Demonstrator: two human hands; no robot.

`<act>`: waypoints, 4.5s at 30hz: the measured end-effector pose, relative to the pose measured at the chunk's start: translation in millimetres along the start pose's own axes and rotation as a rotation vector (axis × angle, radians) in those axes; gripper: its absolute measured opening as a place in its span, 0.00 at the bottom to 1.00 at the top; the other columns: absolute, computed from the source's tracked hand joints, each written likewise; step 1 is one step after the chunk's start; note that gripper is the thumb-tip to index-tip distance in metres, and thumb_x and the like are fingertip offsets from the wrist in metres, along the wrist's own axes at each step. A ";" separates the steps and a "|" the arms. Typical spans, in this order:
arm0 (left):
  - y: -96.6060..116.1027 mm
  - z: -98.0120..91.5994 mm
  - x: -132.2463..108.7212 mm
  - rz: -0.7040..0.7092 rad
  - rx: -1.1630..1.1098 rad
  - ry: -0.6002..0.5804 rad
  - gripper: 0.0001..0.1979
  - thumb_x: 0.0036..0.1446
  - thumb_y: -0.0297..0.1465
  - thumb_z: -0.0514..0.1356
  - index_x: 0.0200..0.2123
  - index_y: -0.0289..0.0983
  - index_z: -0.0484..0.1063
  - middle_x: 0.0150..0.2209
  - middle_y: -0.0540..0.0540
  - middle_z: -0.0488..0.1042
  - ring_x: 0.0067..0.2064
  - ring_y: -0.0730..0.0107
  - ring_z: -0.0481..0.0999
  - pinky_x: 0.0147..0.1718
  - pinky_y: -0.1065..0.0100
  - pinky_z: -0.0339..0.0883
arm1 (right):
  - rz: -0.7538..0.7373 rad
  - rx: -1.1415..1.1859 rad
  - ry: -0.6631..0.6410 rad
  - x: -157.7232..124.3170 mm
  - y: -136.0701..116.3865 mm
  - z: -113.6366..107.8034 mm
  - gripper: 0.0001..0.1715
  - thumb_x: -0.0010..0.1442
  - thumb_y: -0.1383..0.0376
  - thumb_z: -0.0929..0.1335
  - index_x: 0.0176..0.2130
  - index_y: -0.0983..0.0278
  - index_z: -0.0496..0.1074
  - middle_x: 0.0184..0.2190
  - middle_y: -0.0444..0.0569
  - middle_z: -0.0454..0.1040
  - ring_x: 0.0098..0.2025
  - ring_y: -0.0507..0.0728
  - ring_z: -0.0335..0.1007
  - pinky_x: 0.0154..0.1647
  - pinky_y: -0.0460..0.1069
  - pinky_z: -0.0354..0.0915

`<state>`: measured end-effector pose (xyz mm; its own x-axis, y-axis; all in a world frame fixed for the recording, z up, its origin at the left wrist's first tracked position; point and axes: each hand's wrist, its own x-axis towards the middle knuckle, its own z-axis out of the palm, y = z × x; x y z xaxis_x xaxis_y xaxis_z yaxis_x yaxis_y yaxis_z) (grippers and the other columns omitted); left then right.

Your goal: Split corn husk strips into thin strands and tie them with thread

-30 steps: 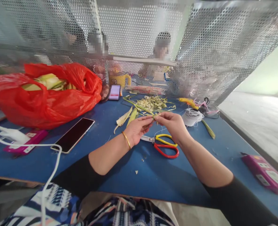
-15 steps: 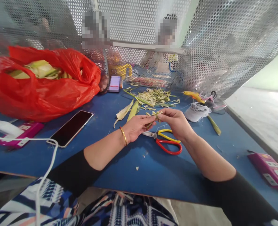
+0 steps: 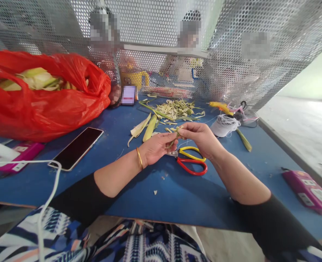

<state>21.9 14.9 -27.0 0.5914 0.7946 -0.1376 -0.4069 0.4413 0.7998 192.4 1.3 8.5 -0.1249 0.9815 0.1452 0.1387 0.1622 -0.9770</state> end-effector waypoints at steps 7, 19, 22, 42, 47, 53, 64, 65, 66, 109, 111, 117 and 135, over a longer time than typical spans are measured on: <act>4.3 5.5 -2.0 0.130 0.172 0.143 0.19 0.41 0.42 0.78 0.30 0.37 0.79 0.32 0.49 0.77 0.37 0.71 0.74 0.45 0.63 0.66 | -0.002 -0.043 0.071 -1.3 -2.6 2.7 0.23 0.45 0.47 0.79 0.24 0.62 0.75 0.24 0.44 0.72 0.30 0.53 0.63 0.35 0.51 0.63; 8.3 10.9 -3.7 0.224 0.078 0.323 0.11 0.43 0.31 0.77 0.25 0.35 0.79 0.27 0.50 0.79 0.32 0.72 0.78 0.47 0.63 0.73 | -0.033 -0.138 0.084 -1.5 1.3 5.1 0.19 0.45 0.51 0.80 0.26 0.61 0.76 0.23 0.44 0.75 0.28 0.53 0.66 0.31 0.50 0.64; 7.3 7.2 -1.8 0.129 0.006 0.279 0.11 0.45 0.29 0.77 0.25 0.34 0.78 0.27 0.49 0.79 0.32 0.73 0.78 0.46 0.64 0.73 | -0.052 -0.113 0.063 -1.7 0.8 4.9 0.17 0.45 0.53 0.80 0.25 0.61 0.77 0.23 0.44 0.76 0.28 0.54 0.69 0.33 0.51 0.67; 5.9 14.6 -6.2 0.136 0.160 0.246 0.17 0.34 0.37 0.80 0.26 0.35 0.80 0.26 0.51 0.76 0.26 0.78 0.68 0.32 0.68 0.64 | -0.031 -0.167 0.172 -0.9 -2.3 0.3 0.20 0.46 0.48 0.79 0.24 0.62 0.78 0.22 0.44 0.74 0.28 0.53 0.64 0.31 0.50 0.62; 5.8 14.0 -4.7 0.162 0.235 0.244 0.17 0.32 0.38 0.80 0.23 0.37 0.79 0.23 0.51 0.74 0.27 0.75 0.67 0.31 0.67 0.62 | 0.014 -0.113 0.121 -1.2 -2.1 2.4 0.22 0.45 0.47 0.79 0.24 0.62 0.78 0.22 0.44 0.75 0.28 0.53 0.67 0.34 0.51 0.66; 9.3 12.7 -4.0 0.144 0.229 0.211 0.20 0.26 0.38 0.81 0.22 0.37 0.78 0.23 0.52 0.73 0.28 0.76 0.67 0.30 0.68 0.61 | 0.085 0.044 0.062 0.6 1.0 1.7 0.23 0.42 0.48 0.80 0.23 0.62 0.76 0.21 0.43 0.72 0.27 0.52 0.66 0.36 0.51 0.66; 6.6 10.6 -5.7 0.198 0.389 0.156 0.20 0.42 0.47 0.75 0.23 0.37 0.76 0.21 0.54 0.67 0.25 0.77 0.62 0.29 0.68 0.58 | 0.043 -0.049 0.115 -2.5 -1.1 6.0 0.21 0.43 0.49 0.80 0.23 0.62 0.76 0.22 0.44 0.74 0.29 0.53 0.65 0.35 0.51 0.64; 6.4 10.4 -5.7 0.206 0.391 0.154 0.21 0.41 0.47 0.75 0.22 0.37 0.75 0.21 0.54 0.67 0.26 0.76 0.62 0.29 0.68 0.58 | 0.043 -0.053 0.113 -2.6 -1.2 6.2 0.22 0.43 0.48 0.80 0.23 0.62 0.76 0.22 0.44 0.73 0.29 0.53 0.65 0.34 0.51 0.64; 6.2 10.3 -5.7 0.207 0.389 0.152 0.21 0.41 0.48 0.75 0.22 0.37 0.75 0.21 0.53 0.67 0.26 0.76 0.62 0.30 0.68 0.58 | 0.043 -0.055 0.111 -2.7 -1.5 6.3 0.22 0.43 0.48 0.80 0.23 0.62 0.76 0.22 0.44 0.73 0.28 0.53 0.65 0.34 0.52 0.64; -0.8 8.7 0.5 0.139 0.147 0.322 0.10 0.44 0.35 0.76 0.26 0.36 0.81 0.26 0.50 0.78 0.29 0.76 0.74 0.36 0.70 0.67 | -0.047 -0.131 0.157 2.3 9.6 3.6 0.20 0.51 0.48 0.75 0.28 0.62 0.78 0.26 0.45 0.76 0.32 0.55 0.70 0.39 0.51 0.67; -1.0 8.8 1.9 0.106 0.057 0.344 0.08 0.47 0.31 0.75 0.26 0.36 0.80 0.26 0.50 0.78 0.29 0.77 0.75 0.35 0.72 0.68 | -0.038 -0.122 0.230 4.6 11.0 0.5 0.25 0.53 0.43 0.74 0.29 0.62 0.78 0.26 0.46 0.77 0.33 0.56 0.73 0.41 0.53 0.70; 4.0 11.6 1.4 0.074 -0.138 0.394 0.06 0.51 0.24 0.72 0.26 0.35 0.79 0.26 0.50 0.78 0.28 0.79 0.76 0.34 0.76 0.70 | 0.031 -0.100 0.198 6.6 12.5 -3.1 0.28 0.48 0.40 0.75 0.27 0.62 0.78 0.24 0.47 0.78 0.32 0.56 0.74 0.41 0.52 0.71; 4.6 7.2 0.9 -0.009 -0.164 0.386 0.05 0.56 0.28 0.71 0.29 0.37 0.78 0.31 0.48 0.81 0.32 0.77 0.78 0.36 0.73 0.70 | -0.008 -0.259 0.179 2.3 11.4 3.4 0.17 0.50 0.51 0.72 0.25 0.62 0.74 0.23 0.45 0.75 0.29 0.54 0.66 0.34 0.50 0.63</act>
<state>25.5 14.6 -19.2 0.3036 0.8748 -0.3776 -0.5269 0.4844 0.6984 190.4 5.1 -2.8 0.0452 0.9786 0.2006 0.3870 0.1679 -0.9067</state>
